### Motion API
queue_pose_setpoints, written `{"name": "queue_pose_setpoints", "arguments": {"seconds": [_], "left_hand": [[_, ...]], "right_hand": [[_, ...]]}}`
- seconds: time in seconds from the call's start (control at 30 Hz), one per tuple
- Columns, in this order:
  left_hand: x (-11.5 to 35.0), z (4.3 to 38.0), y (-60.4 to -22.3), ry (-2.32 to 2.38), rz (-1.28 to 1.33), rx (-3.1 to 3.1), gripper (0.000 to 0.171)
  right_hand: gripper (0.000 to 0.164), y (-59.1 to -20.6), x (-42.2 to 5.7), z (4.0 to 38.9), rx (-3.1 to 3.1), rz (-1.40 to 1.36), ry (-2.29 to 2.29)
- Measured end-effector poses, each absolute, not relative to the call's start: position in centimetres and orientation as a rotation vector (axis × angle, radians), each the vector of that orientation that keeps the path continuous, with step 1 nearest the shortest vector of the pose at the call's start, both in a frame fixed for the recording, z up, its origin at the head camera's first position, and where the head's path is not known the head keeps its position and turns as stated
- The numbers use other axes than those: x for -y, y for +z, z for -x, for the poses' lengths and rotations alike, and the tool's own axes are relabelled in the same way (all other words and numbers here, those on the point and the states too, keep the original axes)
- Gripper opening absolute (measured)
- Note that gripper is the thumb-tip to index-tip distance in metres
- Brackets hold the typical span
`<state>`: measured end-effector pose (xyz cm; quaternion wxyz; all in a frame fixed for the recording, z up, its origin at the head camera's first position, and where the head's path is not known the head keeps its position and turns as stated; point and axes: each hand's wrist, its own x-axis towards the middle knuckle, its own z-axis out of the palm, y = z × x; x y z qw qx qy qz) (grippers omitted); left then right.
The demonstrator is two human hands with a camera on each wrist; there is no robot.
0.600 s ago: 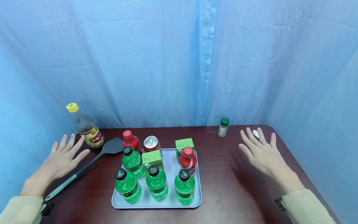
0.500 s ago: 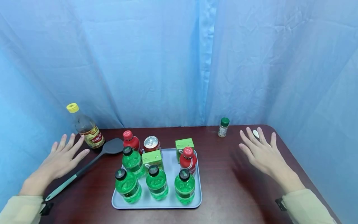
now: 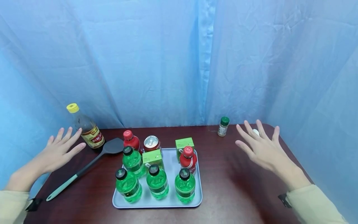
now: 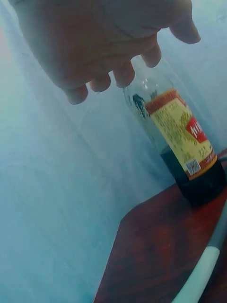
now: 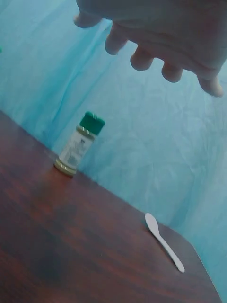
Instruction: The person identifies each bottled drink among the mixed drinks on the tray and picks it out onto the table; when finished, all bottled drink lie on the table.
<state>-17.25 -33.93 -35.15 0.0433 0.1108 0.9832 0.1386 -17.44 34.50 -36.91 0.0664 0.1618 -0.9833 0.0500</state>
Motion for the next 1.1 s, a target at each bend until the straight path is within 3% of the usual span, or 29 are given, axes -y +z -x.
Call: {"name": "queue_pose_setpoints", "arguments": {"seconds": [0.27, 0.4, 0.7, 0.87, 1.1], "left_hand": [[32.6, 16.3, -33.2, 0.838, -0.335, -2.842, 0.073], [31.9, 15.9, -34.3, 1.011, -0.271, -2.746, 0.081], [30.9, 15.3, -39.1, 1.502, -0.026, -2.294, 0.097], [29.5, 14.7, -42.0, 1.653, 0.144, -2.057, 0.091], [27.5, 13.6, -44.2, 1.656, 0.169, -1.921, 0.083]], "right_hand": [[0.090, -35.5, -31.9, 16.8, 2.866, -0.585, 0.685], [0.098, -35.6, -30.1, 16.3, 2.792, -0.563, 0.859], [0.093, -38.0, -27.4, 16.5, 2.556, -0.707, 1.336], [0.087, -39.4, -25.9, 16.6, 2.502, -0.785, 1.488], [0.081, -41.4, -23.8, 16.3, 2.450, -0.873, 1.723]]}}
